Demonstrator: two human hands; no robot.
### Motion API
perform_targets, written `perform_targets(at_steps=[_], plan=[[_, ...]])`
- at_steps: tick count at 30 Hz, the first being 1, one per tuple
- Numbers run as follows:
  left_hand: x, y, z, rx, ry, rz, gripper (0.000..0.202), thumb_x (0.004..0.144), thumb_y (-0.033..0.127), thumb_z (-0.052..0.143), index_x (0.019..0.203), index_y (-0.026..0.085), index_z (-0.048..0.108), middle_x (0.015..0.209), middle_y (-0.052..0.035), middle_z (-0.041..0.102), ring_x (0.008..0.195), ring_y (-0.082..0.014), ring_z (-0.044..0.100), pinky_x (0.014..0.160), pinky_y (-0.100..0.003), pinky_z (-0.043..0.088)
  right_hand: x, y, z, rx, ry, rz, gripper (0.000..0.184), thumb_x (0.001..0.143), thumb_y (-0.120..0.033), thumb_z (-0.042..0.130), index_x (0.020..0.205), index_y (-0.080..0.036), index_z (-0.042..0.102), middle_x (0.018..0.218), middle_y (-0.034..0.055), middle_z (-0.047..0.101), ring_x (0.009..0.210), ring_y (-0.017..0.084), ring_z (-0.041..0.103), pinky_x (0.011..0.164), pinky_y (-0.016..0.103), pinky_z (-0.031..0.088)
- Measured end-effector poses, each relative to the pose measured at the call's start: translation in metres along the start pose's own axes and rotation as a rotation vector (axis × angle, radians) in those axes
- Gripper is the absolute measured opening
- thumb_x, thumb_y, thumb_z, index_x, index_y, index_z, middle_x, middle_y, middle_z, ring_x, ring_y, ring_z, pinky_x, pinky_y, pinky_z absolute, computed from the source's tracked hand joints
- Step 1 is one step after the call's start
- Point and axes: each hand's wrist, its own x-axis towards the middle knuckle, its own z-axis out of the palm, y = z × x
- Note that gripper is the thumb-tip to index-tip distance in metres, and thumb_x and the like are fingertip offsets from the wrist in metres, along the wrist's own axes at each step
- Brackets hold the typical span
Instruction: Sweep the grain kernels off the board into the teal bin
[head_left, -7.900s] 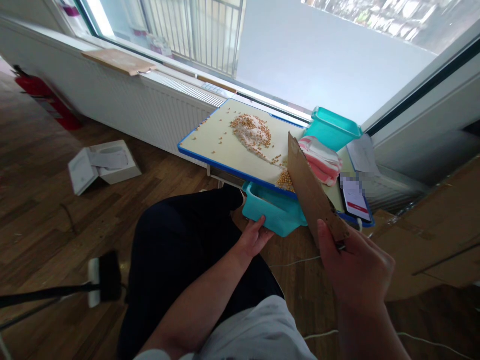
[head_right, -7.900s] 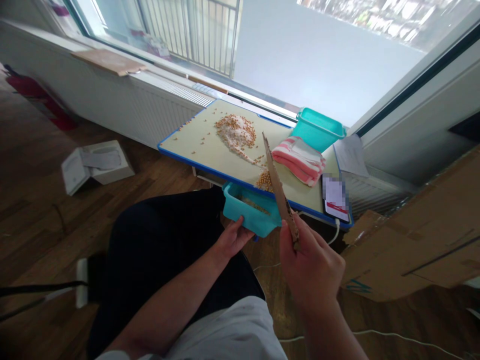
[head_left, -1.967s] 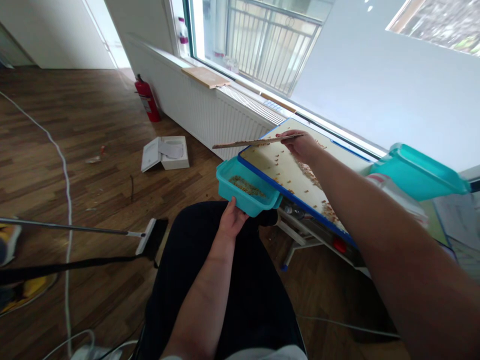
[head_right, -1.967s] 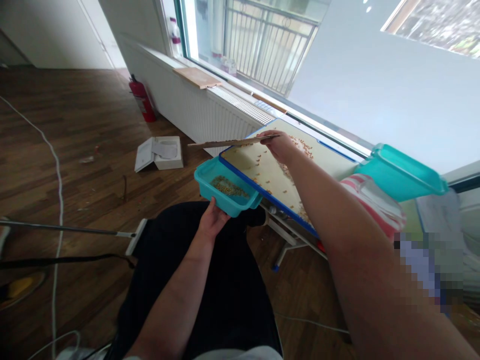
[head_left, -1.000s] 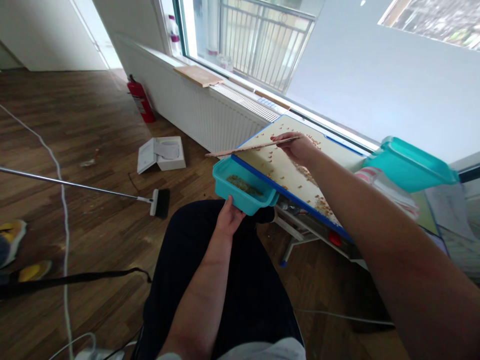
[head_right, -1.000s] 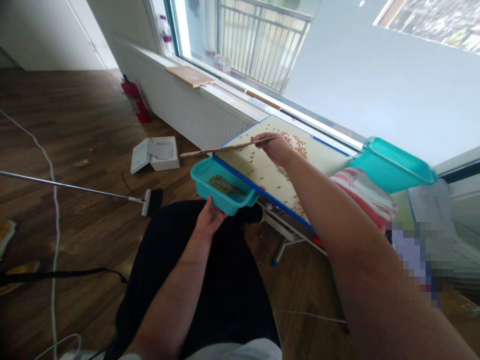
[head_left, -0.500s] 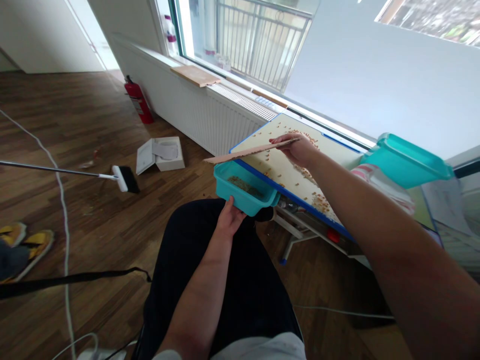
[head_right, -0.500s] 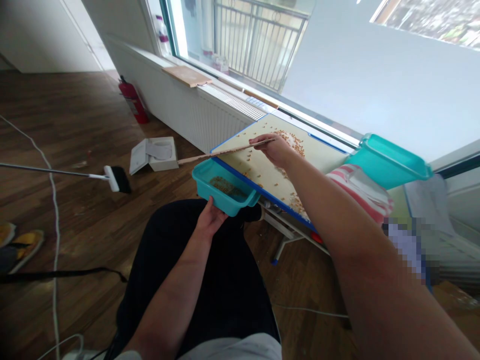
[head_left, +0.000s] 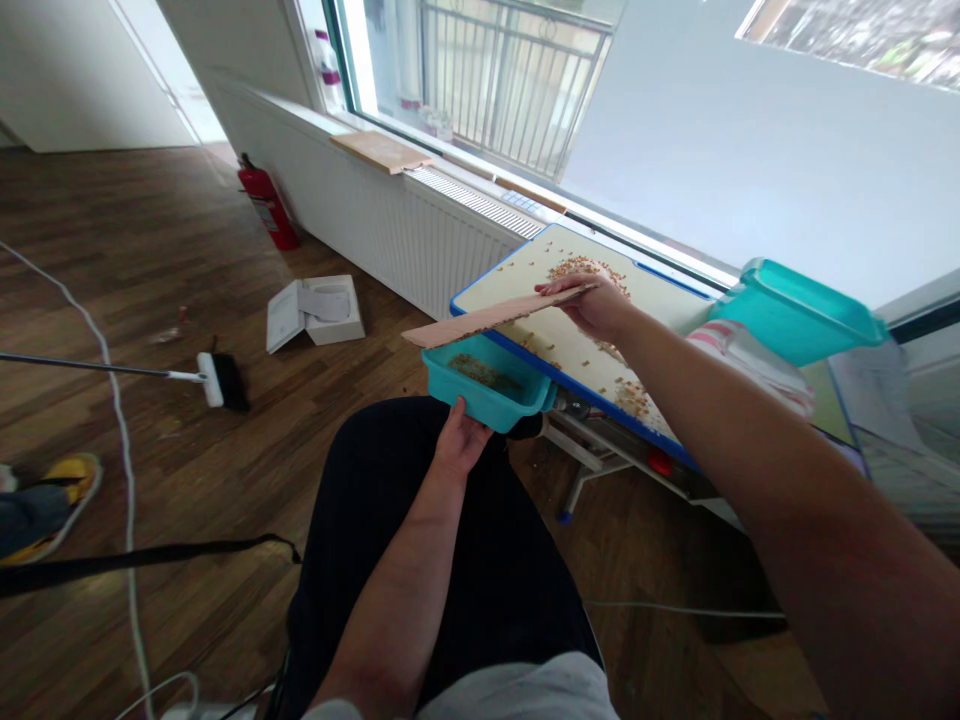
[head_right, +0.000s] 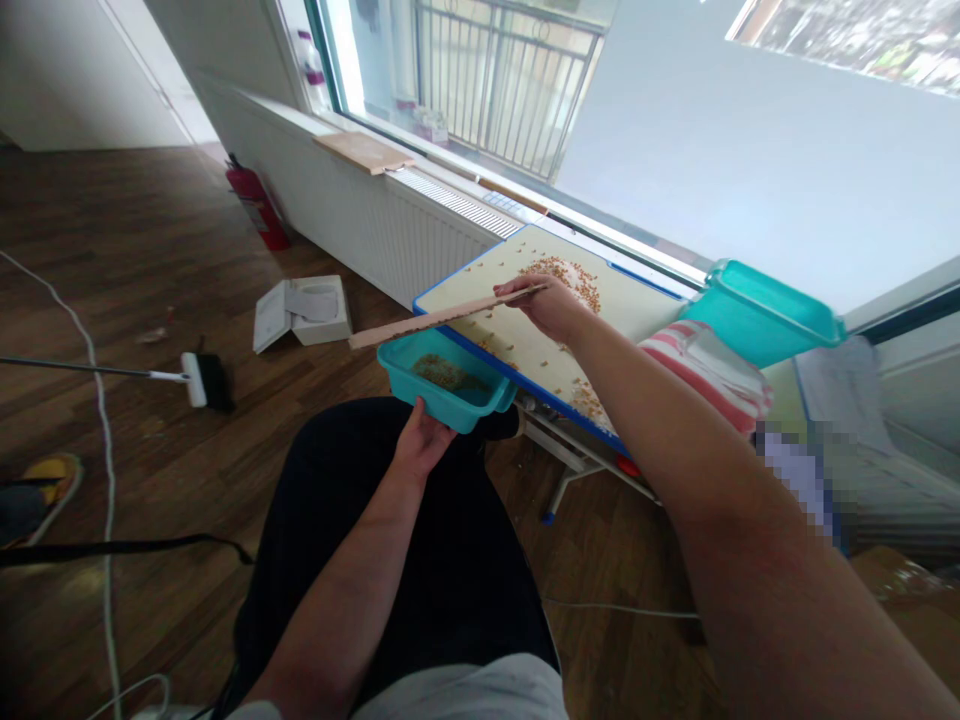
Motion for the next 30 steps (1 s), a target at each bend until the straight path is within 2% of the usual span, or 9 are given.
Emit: perform_targets(at_steps=[5,9,15,17,22,26,30], plan=[[-0.002,-0.004,0.001,-0.012,0.003,-0.009,0.059,0.092,0.044,0.060,0.146,0.027,0.041,0.149,-0.0083,0.052,0.144,-0.0283,0.039,0.113,-0.049,0.040,-0.011,0.000,-0.002,0.006,-0.035,-0.039,0.015,0.062,-0.017,0.080,0.059,-0.025,0.068,0.077,-0.0002,0.072,0.095,0.016,0.069,0.093,0.033,0.053],[-0.003,-0.007,0.001,-0.022,0.015,-0.010,0.056,0.093,0.042,0.059,0.144,0.027,0.043,0.152,-0.0084,0.049,0.144,-0.0292,0.038,0.113,-0.050,0.040,-0.019,0.000,-0.005,-0.006,-0.033,-0.023,0.015,0.058,-0.021,0.083,0.060,-0.026,0.069,0.082,-0.0005,0.075,0.098,0.018,0.068,0.095,0.034,0.053],[-0.004,-0.008,-0.002,0.000,-0.034,-0.017,0.057,0.092,0.044,0.059,0.145,0.028,0.043,0.150,-0.0071,0.052,0.146,-0.0282,0.036,0.116,-0.050,0.038,-0.028,0.001,-0.011,-0.029,-0.053,-0.060,0.013,0.063,-0.029,0.084,0.062,-0.028,0.071,0.080,0.0008,0.073,0.091,0.016,0.068,0.090,0.035,0.055],[-0.005,-0.008,-0.001,-0.002,-0.047,-0.025,0.059,0.093,0.044,0.059,0.147,0.029,0.041,0.150,-0.0066,0.052,0.146,-0.0282,0.036,0.116,-0.050,0.037,-0.031,0.001,-0.012,-0.024,-0.058,-0.070,0.016,0.063,-0.037,0.085,0.063,-0.028,0.072,0.081,0.0015,0.073,0.089,0.017,0.068,0.087,0.035,0.055],[-0.008,-0.010,0.003,-0.027,-0.045,-0.042,0.066,0.091,0.041,0.062,0.150,0.030,0.036,0.153,-0.0076,0.048,0.146,-0.0285,0.035,0.116,-0.050,0.037,-0.039,0.004,-0.015,-0.010,-0.031,-0.078,0.033,0.049,-0.052,0.090,0.060,-0.027,0.072,0.078,0.0024,0.073,0.094,0.020,0.068,0.090,0.037,0.055],[-0.009,-0.013,0.004,-0.044,-0.058,-0.060,0.066,0.090,0.040,0.065,0.149,0.029,0.038,0.153,-0.0079,0.047,0.146,-0.0288,0.035,0.116,-0.050,0.036,-0.046,0.006,-0.016,-0.033,0.003,-0.068,0.035,0.045,-0.052,0.091,0.059,-0.027,0.071,0.076,0.0023,0.071,0.096,0.022,0.068,0.096,0.041,0.053],[-0.009,-0.019,0.002,-0.052,-0.023,-0.078,0.062,0.089,0.039,0.065,0.146,0.027,0.042,0.151,-0.0084,0.051,0.146,-0.0294,0.035,0.116,-0.052,0.036,-0.057,0.001,-0.015,-0.031,-0.006,-0.056,0.036,0.048,-0.056,0.089,0.061,-0.027,0.074,0.081,0.0044,0.073,0.095,0.022,0.068,0.095,0.042,0.053]])
